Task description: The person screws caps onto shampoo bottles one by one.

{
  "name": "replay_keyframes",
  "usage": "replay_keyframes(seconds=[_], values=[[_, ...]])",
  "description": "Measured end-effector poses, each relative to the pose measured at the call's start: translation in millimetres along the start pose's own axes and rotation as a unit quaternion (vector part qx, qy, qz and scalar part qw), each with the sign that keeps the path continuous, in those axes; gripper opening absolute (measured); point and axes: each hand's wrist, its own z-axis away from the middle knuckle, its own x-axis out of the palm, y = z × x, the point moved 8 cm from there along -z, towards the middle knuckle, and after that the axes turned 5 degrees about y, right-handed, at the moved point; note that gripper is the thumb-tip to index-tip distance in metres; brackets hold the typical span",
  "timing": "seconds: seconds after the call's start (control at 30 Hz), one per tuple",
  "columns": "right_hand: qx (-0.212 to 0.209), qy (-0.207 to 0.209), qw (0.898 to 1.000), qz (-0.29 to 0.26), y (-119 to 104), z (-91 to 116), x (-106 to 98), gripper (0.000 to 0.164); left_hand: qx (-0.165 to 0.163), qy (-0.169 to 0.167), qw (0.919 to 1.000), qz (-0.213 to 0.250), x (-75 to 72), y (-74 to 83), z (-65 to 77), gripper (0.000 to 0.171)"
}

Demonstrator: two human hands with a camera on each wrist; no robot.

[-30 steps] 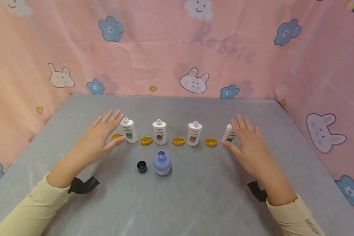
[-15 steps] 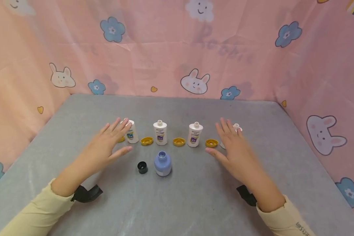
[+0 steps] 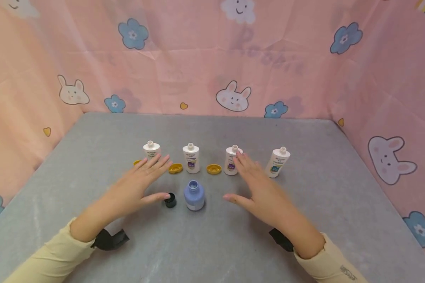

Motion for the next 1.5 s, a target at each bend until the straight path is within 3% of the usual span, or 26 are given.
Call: replay_keyframes(seconds=[0.37, 0.73, 1.0, 1.13, 1.37, 1.5], values=[[-0.016, -0.024, 0.999, -0.047, -13, -8, 20, 0.092, 0.011, -0.026, 0.9992, 0.027, 15.4, 8.2, -2.8, 0.084], [-0.016, -0.048, 0.997, -0.06, -19, -15, 35, 0.096, 0.041, -0.015, 0.9981, 0.043, 21.1, 15.3, -3.6, 0.087], [-0.036, -0.046, 0.994, -0.095, -25, -23, 42, 0.1, 0.023, -0.033, 0.9963, 0.076, 25.8, 12.7, -3.0, 0.091], [-0.023, -0.045, 0.992, -0.12, -20, -28, 48, 0.095, 0.009, -0.041, 0.9943, 0.098, 28.6, 10.9, -2.7, 0.093], [0.005, -0.069, 0.973, -0.218, -16, -35, 60, 0.087, -0.03, -0.061, 0.9886, 0.134, 34.8, 4.9, -1.6, 0.092], [0.012, -0.076, 0.966, -0.247, -17, -38, 65, 0.085, -0.035, -0.071, 0.9854, 0.151, 38.2, 3.2, -1.8, 0.085]])
